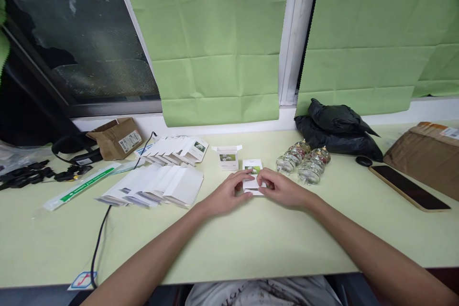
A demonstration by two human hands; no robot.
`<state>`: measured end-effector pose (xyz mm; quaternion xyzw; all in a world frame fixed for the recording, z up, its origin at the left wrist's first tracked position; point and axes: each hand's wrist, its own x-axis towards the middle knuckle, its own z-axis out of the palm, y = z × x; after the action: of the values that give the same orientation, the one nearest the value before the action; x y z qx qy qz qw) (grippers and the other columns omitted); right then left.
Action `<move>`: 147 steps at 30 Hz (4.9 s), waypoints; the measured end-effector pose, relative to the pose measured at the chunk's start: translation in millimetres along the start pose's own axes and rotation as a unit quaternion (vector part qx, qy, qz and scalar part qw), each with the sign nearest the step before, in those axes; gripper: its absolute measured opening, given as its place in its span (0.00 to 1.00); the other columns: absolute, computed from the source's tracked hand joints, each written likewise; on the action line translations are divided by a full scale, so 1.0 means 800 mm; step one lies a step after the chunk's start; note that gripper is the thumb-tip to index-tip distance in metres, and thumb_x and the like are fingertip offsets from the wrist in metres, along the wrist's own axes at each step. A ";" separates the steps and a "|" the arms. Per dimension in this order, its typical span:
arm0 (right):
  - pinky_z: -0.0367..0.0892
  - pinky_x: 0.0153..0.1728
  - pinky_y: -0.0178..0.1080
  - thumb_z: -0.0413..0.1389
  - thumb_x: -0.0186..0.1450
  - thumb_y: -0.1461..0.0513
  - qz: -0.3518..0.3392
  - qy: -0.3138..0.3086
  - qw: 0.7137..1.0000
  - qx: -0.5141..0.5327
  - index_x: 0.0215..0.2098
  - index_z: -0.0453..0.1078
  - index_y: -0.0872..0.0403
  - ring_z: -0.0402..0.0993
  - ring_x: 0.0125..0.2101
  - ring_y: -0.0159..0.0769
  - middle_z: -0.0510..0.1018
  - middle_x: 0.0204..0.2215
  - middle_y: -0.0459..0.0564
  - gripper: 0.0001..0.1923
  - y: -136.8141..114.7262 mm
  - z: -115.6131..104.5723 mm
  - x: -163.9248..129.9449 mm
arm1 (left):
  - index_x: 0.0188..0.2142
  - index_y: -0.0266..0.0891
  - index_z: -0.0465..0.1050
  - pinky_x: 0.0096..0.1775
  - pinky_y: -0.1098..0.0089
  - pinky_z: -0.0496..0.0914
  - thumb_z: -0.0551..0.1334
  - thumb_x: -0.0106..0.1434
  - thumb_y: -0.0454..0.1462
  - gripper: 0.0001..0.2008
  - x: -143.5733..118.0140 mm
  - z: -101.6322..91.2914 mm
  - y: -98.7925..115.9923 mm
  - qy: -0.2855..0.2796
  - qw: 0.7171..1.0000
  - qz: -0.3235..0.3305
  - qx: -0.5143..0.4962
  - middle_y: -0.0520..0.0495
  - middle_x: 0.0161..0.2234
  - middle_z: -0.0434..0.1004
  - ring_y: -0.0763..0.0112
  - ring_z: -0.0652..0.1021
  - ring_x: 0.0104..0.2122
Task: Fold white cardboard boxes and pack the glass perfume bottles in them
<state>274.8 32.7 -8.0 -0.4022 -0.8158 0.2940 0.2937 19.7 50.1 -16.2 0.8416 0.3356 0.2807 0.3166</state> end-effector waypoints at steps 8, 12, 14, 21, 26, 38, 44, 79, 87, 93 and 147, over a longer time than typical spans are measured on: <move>0.60 0.32 0.36 0.57 0.72 0.52 0.016 0.007 1.000 0.020 0.45 0.67 0.48 0.61 0.31 0.34 0.65 0.34 0.43 0.10 0.004 0.005 -0.001 | 0.62 0.53 0.71 0.47 0.59 0.75 0.58 0.74 0.45 0.19 0.001 0.005 -0.006 -0.004 1.000 0.000 -0.001 0.44 0.71 0.61 0.60 0.79 0.49; 0.61 0.32 0.36 0.58 0.72 0.52 0.022 0.010 0.999 0.021 0.49 0.66 0.48 0.62 0.32 0.35 0.66 0.35 0.43 0.13 0.005 0.004 0.000 | 0.63 0.53 0.71 0.56 0.55 0.73 0.56 0.76 0.44 0.18 0.004 0.006 -0.005 0.001 1.000 0.009 0.011 0.45 0.71 0.62 0.55 0.72 0.63; 0.64 0.34 0.36 0.56 0.73 0.52 0.012 0.016 1.000 0.010 0.51 0.67 0.47 0.65 0.33 0.35 0.68 0.39 0.45 0.12 0.005 0.004 0.000 | 0.62 0.53 0.71 0.62 0.54 0.69 0.55 0.76 0.43 0.18 0.005 0.006 -0.004 0.007 1.000 0.016 0.022 0.46 0.70 0.63 0.56 0.67 0.68; 0.68 0.42 0.40 0.55 0.75 0.53 -0.051 0.012 0.996 -0.074 0.53 0.70 0.45 0.73 0.39 0.37 0.72 0.50 0.50 0.11 0.012 0.000 0.002 | 0.64 0.52 0.68 0.67 0.54 0.64 0.54 0.77 0.45 0.19 0.002 0.004 -0.003 -0.010 0.998 0.023 0.059 0.48 0.71 0.63 0.58 0.64 0.70; 0.67 0.42 0.40 0.48 0.78 0.55 -0.089 0.021 0.983 -0.160 0.43 0.73 0.49 0.74 0.39 0.39 0.74 0.41 0.50 0.13 0.017 0.004 0.005 | 0.63 0.51 0.70 0.66 0.55 0.65 0.53 0.77 0.44 0.18 0.001 0.004 -0.007 -0.003 0.997 0.028 0.071 0.48 0.71 0.63 0.58 0.66 0.69; 0.72 0.41 0.46 0.55 0.72 0.49 0.121 0.161 0.979 0.011 0.66 0.58 0.50 0.75 0.32 0.36 0.70 0.63 0.59 0.28 0.043 0.024 0.015 | 0.68 0.46 0.61 0.50 0.58 0.72 0.54 0.76 0.51 0.26 -0.005 0.003 -0.006 0.064 0.996 -0.055 -0.023 0.40 0.55 0.73 0.61 0.76 0.45; 0.71 0.33 0.42 0.60 0.68 0.48 0.133 0.176 0.964 0.147 0.63 0.63 0.50 0.75 0.30 0.34 0.73 0.58 0.56 0.30 0.052 0.028 0.022 | 0.74 0.49 0.48 0.46 0.60 0.71 0.67 0.67 0.53 0.43 -0.006 0.004 -0.013 0.037 0.990 -0.120 -0.061 0.37 0.57 0.70 0.57 0.74 0.48; 0.72 0.34 0.39 0.69 0.64 0.50 0.119 0.028 0.890 0.439 0.50 0.74 0.49 0.77 0.35 0.37 0.79 0.35 0.47 0.21 0.030 0.021 0.017 | 0.45 0.41 0.66 0.48 0.55 0.77 0.75 0.59 0.48 0.25 0.003 -0.001 -0.020 0.089 0.923 -0.131 -0.349 0.41 0.49 0.83 0.57 0.85 0.42; 0.78 0.38 0.45 0.65 0.65 0.44 0.108 0.078 0.881 0.455 0.38 0.71 0.52 0.77 0.35 0.37 0.79 0.37 0.49 0.21 0.037 0.020 0.019 | 0.40 0.39 0.70 0.44 0.59 0.78 0.75 0.58 0.50 0.23 0.006 -0.001 -0.024 0.151 0.916 -0.159 -0.337 0.40 0.53 0.81 0.59 0.85 0.41; 0.78 0.40 0.46 0.68 0.63 0.46 0.122 0.013 0.864 0.489 0.42 0.76 0.51 0.75 0.32 0.35 0.76 0.34 0.48 0.20 0.024 0.009 0.012 | 0.49 0.38 0.75 0.33 0.67 0.75 0.75 0.57 0.53 0.28 0.004 -0.007 -0.019 0.148 0.902 -0.211 -0.347 0.43 0.39 0.85 0.63 0.83 0.32; 0.62 0.55 0.51 0.56 0.74 0.52 -0.115 0.146 0.979 0.079 0.45 0.76 0.45 0.70 0.49 0.49 0.78 0.44 0.53 0.10 -0.027 0.013 0.002 | 0.51 0.47 0.77 0.58 0.53 0.68 0.56 0.73 0.35 0.13 -0.017 -0.009 0.012 0.206 0.970 0.132 0.018 0.41 0.53 0.78 0.54 0.75 0.56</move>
<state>256.5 20.7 0.9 -0.3199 -0.7790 0.2595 0.4727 10.1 36.9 -7.7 0.8081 0.2844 0.4811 0.1860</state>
